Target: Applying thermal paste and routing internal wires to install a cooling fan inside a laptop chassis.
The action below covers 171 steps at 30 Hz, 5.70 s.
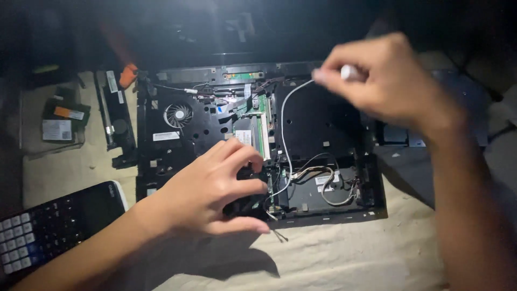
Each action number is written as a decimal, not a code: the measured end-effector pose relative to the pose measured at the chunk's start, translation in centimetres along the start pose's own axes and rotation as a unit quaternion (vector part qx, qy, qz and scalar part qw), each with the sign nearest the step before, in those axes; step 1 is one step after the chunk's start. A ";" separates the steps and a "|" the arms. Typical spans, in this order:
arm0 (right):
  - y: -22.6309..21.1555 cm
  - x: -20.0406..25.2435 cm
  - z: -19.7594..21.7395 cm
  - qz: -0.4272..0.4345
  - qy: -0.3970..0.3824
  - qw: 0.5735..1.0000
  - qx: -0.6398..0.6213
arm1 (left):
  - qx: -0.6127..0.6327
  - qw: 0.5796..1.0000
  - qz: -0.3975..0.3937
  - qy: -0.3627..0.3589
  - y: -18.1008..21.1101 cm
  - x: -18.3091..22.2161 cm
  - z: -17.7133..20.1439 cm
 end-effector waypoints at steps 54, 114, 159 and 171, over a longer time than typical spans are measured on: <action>-3.6 -1.9 -5.4 0.101 0.234 0.948 -0.190 | -0.090 0.995 -0.008 0.042 -0.5 0.3 -0.5; 2.0 -0.2 -0.5 0.043 0.075 0.996 0.035 | -0.109 0.993 -0.026 0.037 -0.8 0.9 -0.6; 3.7 0.0 -5.0 0.221 0.087 0.971 0.005 | -0.100 0.993 -0.019 0.051 -0.9 0.8 -0.4; 2.2 0.7 -4.5 0.177 0.021 0.964 0.199 | -0.098 0.994 -0.019 0.047 -0.9 0.8 -0.3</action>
Point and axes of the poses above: each hand's wrist, its own x-axis away from the middle knuckle, its own z-axis out of the back of the hand, y = z × x, the point moved 3 cm from there along -x, towards the middle knuckle, and after that the axes turned 15 degrees about y, right-handed, at the moved point
